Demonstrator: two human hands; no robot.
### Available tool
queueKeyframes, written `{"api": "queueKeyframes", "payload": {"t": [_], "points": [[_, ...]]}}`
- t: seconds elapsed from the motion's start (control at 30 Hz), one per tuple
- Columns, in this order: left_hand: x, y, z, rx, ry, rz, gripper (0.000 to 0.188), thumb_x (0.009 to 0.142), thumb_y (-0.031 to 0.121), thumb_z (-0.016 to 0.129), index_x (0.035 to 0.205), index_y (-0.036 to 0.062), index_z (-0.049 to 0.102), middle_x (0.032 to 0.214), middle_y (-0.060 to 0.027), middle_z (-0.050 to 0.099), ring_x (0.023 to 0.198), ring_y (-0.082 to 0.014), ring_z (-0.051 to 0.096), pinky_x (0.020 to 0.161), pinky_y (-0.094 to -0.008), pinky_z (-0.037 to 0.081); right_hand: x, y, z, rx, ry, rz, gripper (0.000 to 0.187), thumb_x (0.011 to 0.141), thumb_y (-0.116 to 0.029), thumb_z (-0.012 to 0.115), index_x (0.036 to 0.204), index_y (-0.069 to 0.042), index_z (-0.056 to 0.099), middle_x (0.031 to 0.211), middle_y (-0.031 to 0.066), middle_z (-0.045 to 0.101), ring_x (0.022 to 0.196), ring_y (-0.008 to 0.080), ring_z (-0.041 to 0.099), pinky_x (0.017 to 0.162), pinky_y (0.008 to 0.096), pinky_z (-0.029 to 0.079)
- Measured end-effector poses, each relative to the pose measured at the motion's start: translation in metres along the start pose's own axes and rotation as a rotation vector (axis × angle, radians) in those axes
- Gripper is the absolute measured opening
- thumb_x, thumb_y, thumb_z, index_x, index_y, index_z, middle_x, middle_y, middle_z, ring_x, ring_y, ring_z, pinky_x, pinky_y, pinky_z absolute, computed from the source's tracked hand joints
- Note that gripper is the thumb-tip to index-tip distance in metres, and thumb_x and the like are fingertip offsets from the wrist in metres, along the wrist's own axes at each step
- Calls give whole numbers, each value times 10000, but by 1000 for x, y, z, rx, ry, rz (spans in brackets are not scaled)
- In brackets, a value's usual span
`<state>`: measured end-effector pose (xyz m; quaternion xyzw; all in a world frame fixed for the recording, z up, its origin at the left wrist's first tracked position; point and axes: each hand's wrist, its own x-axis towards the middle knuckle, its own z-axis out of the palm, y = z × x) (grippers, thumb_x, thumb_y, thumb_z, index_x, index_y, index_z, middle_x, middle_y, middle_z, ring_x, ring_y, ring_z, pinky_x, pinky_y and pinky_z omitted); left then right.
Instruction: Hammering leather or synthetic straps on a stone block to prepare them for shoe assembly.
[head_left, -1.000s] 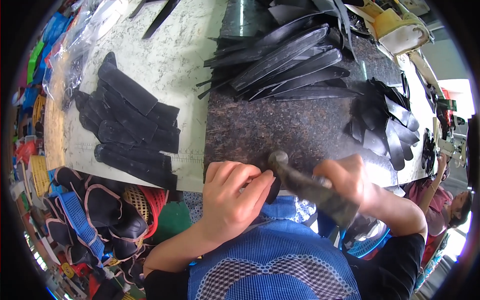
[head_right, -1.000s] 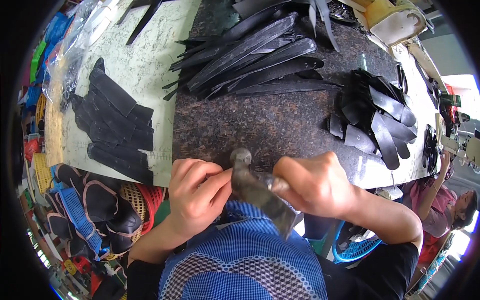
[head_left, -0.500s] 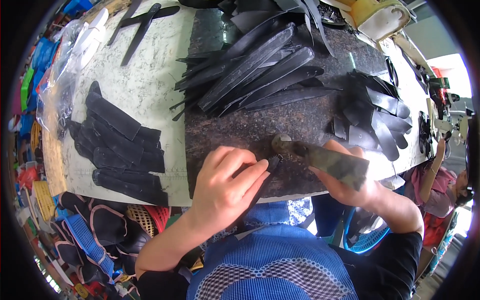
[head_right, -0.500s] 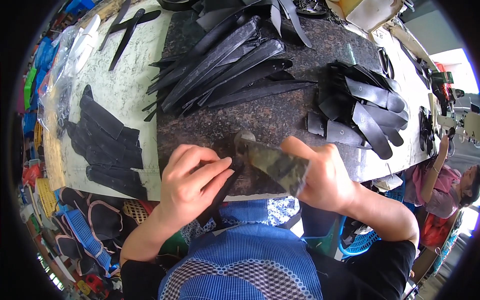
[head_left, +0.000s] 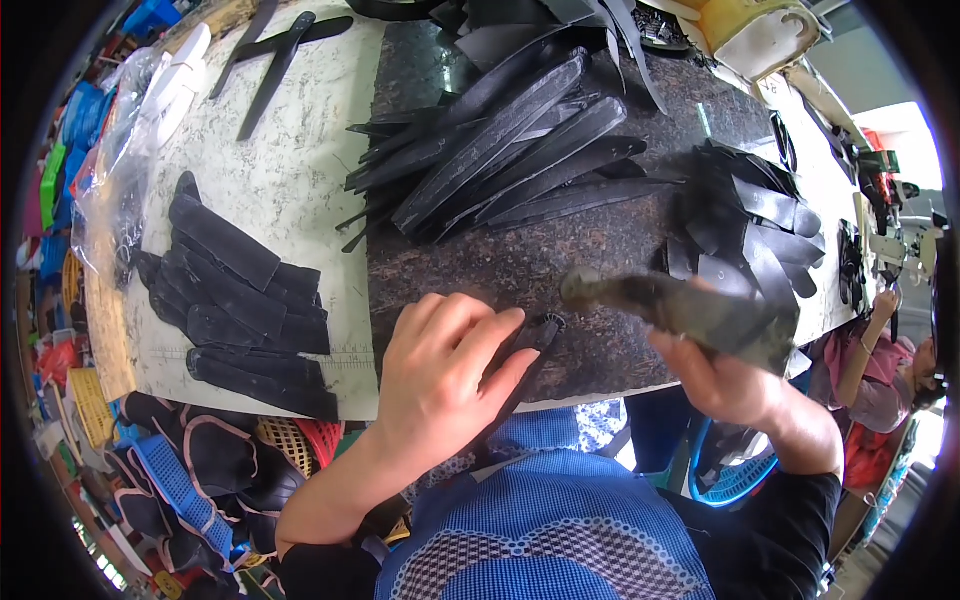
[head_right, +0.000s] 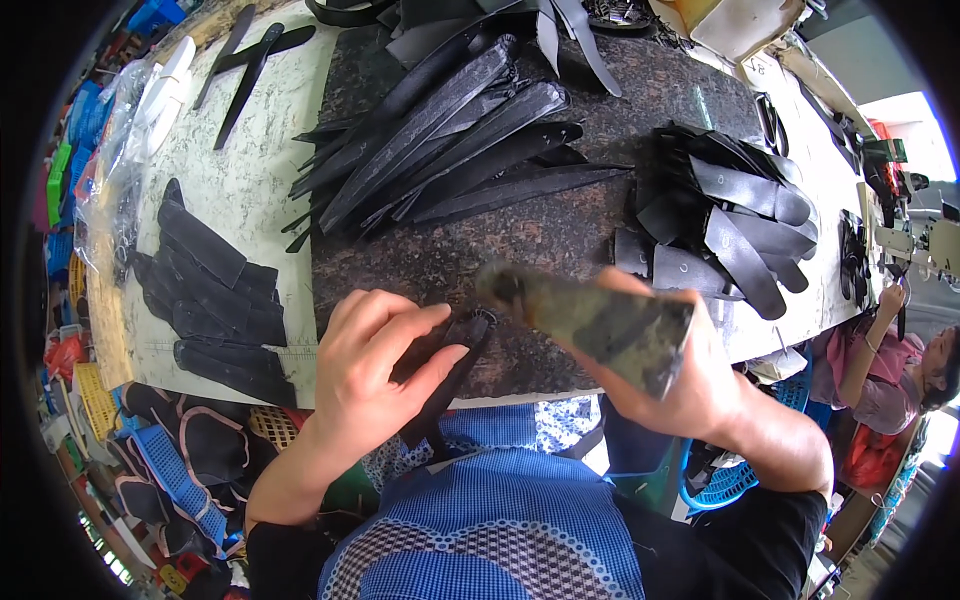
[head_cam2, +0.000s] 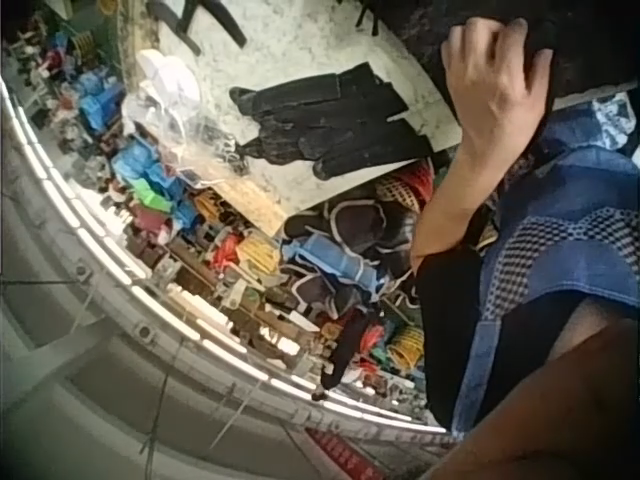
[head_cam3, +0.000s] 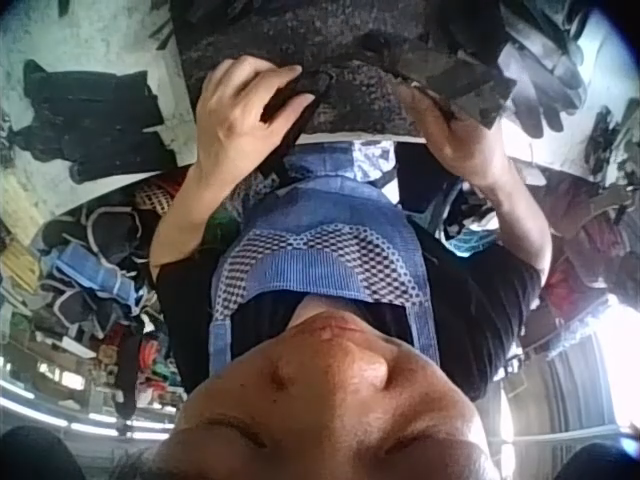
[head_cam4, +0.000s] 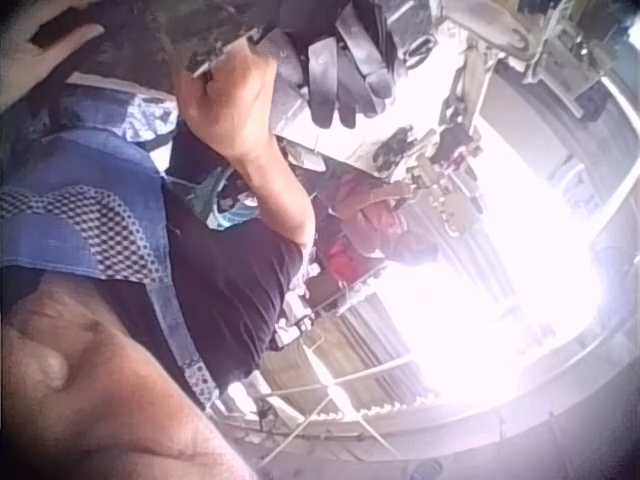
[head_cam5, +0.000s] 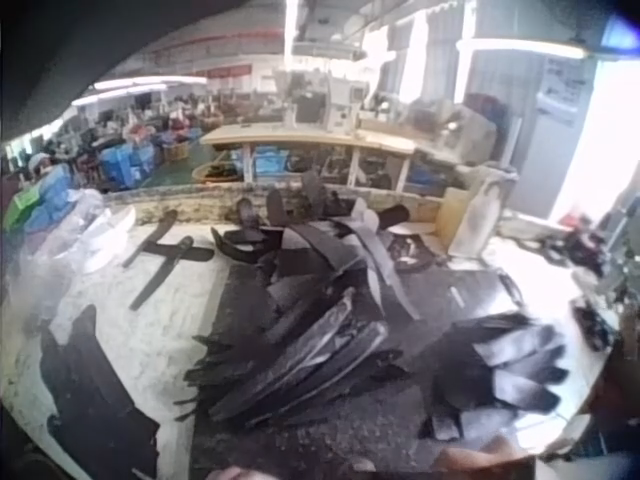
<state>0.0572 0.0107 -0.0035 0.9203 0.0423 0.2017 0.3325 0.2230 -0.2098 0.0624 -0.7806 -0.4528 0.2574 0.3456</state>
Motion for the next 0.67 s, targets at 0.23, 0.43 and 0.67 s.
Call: {"api": "queueKeyframes", "payload": {"t": [0.23,0.43,0.67], "points": [[35,-3,-13,18,-217,119,230,741,77,843,951,63,750,834,-16,650,780,-208,628,713,-342,495,-15,0,9,-162,-81,-101,179,863,-95,721,930,-42,563,636,91,600,536,300,650,461,384,481],[49,4,-13,204,-367,280,133,747,43,780,827,56,675,794,-37,597,754,-226,603,695,-359,475,-12,1,7,-171,-80,-117,231,872,-171,751,914,-41,565,626,90,592,532,295,647,466,384,483],[28,0,18,350,-90,162,239,728,52,724,822,100,510,780,-57,499,720,-237,559,650,-360,467,-14,8,12,-145,-81,-130,256,895,-230,755,919,-58,567,647,79,615,545,288,663,463,380,487]]}}
